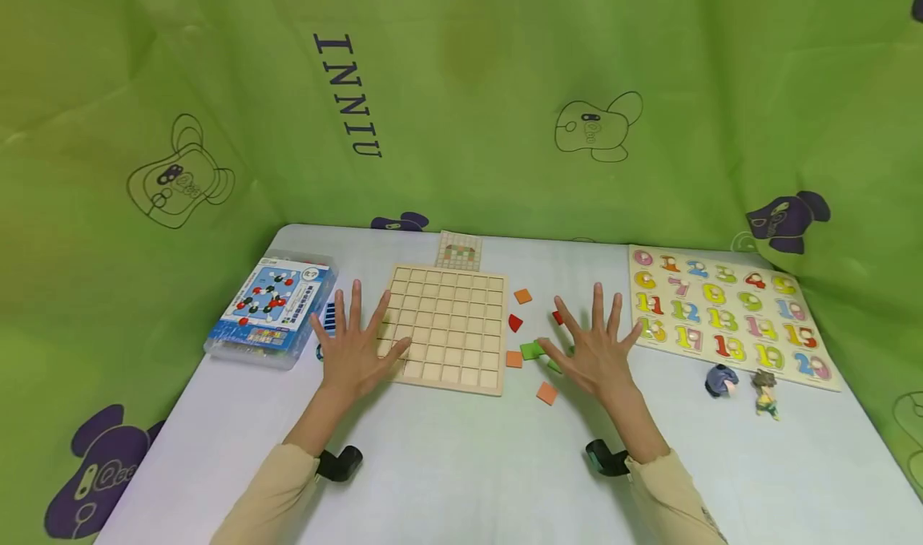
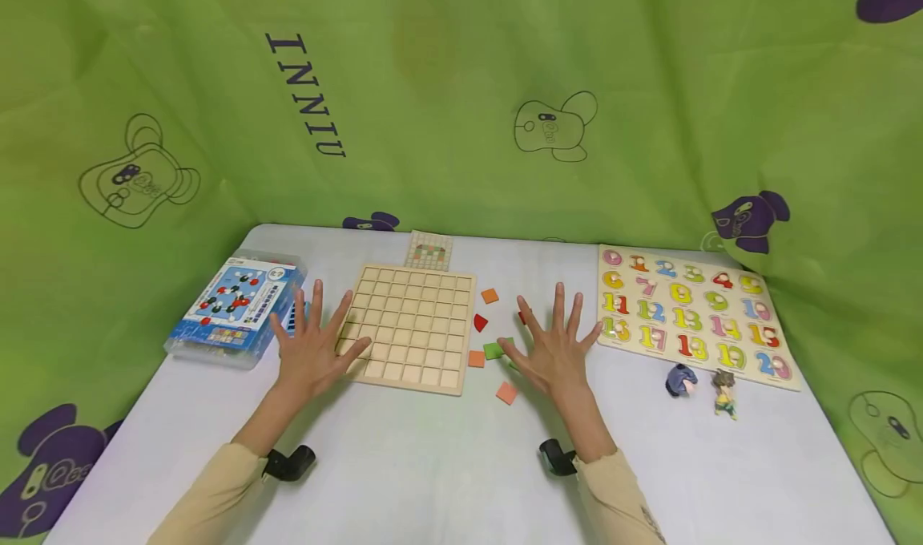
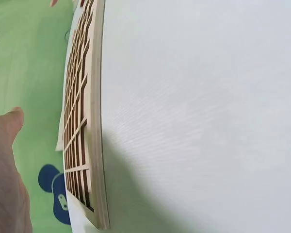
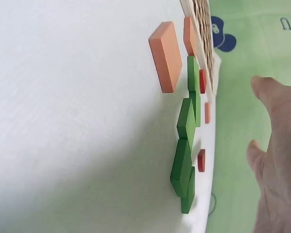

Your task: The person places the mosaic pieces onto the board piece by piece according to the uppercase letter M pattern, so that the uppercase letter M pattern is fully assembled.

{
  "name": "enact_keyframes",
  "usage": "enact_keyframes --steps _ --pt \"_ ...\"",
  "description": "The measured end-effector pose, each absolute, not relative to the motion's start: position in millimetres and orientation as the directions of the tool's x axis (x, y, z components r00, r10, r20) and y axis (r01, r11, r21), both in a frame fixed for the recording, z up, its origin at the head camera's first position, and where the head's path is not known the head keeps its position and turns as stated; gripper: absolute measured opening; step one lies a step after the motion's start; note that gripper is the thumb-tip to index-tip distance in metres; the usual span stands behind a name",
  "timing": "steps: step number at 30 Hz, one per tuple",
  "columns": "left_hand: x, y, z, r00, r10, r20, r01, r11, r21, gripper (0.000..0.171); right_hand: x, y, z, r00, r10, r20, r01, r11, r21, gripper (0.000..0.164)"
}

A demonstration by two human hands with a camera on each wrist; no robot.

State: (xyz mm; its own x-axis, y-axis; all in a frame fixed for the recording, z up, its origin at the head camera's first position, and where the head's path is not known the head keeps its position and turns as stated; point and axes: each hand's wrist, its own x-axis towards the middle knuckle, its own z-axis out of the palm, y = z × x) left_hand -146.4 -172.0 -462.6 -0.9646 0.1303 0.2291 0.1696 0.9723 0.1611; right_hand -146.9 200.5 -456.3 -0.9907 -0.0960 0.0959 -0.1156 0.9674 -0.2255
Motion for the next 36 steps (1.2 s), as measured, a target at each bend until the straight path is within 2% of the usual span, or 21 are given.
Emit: enact_keyframes --steps 7,13,18,22,26,31,36 --pt "-128 -170 -462 -0.97 0.191 0.151 0.218 0.958 0.187 0.081 -137 204 -456 -0.988 -0.124 0.091 -0.144 0.956 -0.255 0.075" --pt "-115 -172 -461 -0.951 0.262 0.164 0.295 0.929 0.224 0.079 -127 211 -457 -0.985 -0.143 0.099 -0.165 0.947 -0.275 0.073" --pt "-112 -179 -459 -0.944 0.292 0.155 0.326 0.897 0.298 0.066 -119 219 -460 -0.979 -0.153 0.135 -0.187 0.939 -0.29 0.071" --pt "-116 -186 -458 -0.947 0.292 0.132 0.321 0.878 0.354 0.055 -114 223 -465 -0.976 -0.144 0.161 -0.196 0.903 -0.383 0.066" --pt "-123 -194 -457 -0.929 0.346 0.134 0.37 0.836 0.405 0.046 -112 224 -467 -0.983 -0.108 0.149 -0.171 0.836 -0.521 0.058" --pt "-134 -205 -458 -0.882 0.46 0.106 0.452 0.759 0.468 0.041 -114 223 -465 -0.989 -0.053 0.135 -0.13 0.733 -0.667 0.051" --pt "-145 -216 -458 -0.815 0.573 0.083 0.531 0.683 0.502 0.041 -122 223 -457 -0.99 -0.002 0.14 -0.107 0.652 -0.75 0.048"
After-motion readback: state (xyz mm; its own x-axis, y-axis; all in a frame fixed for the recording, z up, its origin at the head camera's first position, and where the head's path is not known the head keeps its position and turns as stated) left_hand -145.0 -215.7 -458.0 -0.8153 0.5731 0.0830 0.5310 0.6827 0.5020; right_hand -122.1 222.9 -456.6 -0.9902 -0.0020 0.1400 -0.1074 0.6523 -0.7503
